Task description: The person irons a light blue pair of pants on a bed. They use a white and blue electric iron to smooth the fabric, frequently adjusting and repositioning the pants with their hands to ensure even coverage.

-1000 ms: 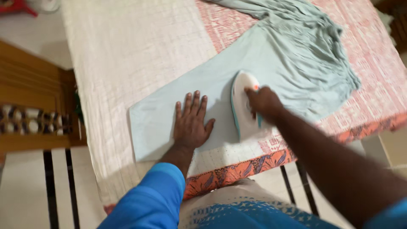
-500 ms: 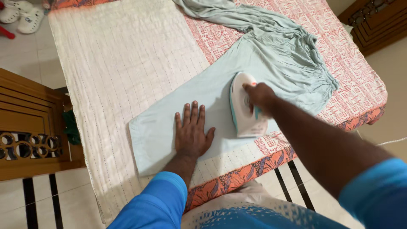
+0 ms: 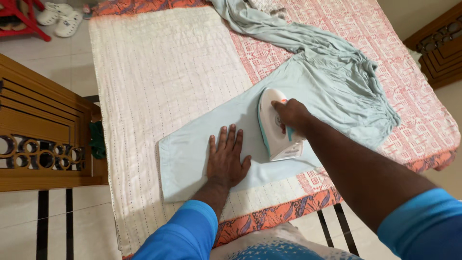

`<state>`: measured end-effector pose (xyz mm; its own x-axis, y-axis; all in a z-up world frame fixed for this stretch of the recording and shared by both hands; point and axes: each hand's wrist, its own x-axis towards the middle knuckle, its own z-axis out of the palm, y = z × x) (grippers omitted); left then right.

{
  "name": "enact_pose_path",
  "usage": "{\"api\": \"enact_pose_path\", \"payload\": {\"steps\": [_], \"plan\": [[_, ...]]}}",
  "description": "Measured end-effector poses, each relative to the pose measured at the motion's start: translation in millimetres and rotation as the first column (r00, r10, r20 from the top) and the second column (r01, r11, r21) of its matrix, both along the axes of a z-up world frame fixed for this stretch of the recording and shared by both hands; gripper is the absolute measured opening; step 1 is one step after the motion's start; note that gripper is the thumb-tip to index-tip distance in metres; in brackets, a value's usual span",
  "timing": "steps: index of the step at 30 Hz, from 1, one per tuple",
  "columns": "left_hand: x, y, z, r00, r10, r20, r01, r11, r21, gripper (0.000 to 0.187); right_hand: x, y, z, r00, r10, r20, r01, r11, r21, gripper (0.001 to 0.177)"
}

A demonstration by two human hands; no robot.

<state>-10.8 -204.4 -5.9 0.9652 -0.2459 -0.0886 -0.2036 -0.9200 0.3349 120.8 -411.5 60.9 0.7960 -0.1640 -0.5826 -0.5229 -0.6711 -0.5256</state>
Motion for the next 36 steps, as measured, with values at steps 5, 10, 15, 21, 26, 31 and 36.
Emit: {"api": "enact_pose_path", "payload": {"steps": [5, 10, 15, 21, 26, 31, 36], "plan": [[0.6, 0.5, 2.7, 0.998, -0.011, -0.059, 0.011, 1.000, 0.005, 0.084, -36.3, 27.9, 3.0, 0.994, 0.110, 0.001, -0.109, 0.992, -0.068, 0.058], [1.7, -0.9, -5.0, 1.000, -0.004, -0.021, 0.003, 1.000, -0.018, 0.086, -39.4, 39.1, 5.4, 0.995, 0.097, -0.026, -0.096, 0.995, 0.012, 0.058], [-3.4, 2.8, -10.7, 0.997, 0.050, 0.052, -0.048, 0.998, -0.047, 0.085, 20.4, 51.3, 6.7, 0.985, 0.170, -0.007, -0.169, 0.983, 0.073, 0.071], [-5.3, 53.4, -14.5, 0.951, 0.287, 0.115, -0.292, 0.956, 0.021, 0.077, -56.7, 78.8, 14.2, 0.962, 0.265, -0.068, -0.266, 0.964, 0.000, 0.057], [-16.6, 81.9, -22.7, 0.924, 0.329, 0.195, -0.332, 0.943, -0.018, 0.076, 0.9, 116.1, 12.7, 0.941, 0.337, -0.016, -0.337, 0.941, 0.024, 0.063], [-16.3, 85.5, -22.7, 0.920, 0.339, 0.197, -0.339, 0.940, -0.037, 0.075, 4.2, 139.7, 14.7, 0.920, 0.390, -0.022, -0.391, 0.918, -0.074, 0.066], [-17.2, 83.9, -17.7, 0.930, 0.348, 0.117, -0.349, 0.937, -0.014, 0.076, -35.7, 113.5, 5.0, 0.931, 0.355, -0.085, -0.364, 0.917, -0.163, 0.071]]}}
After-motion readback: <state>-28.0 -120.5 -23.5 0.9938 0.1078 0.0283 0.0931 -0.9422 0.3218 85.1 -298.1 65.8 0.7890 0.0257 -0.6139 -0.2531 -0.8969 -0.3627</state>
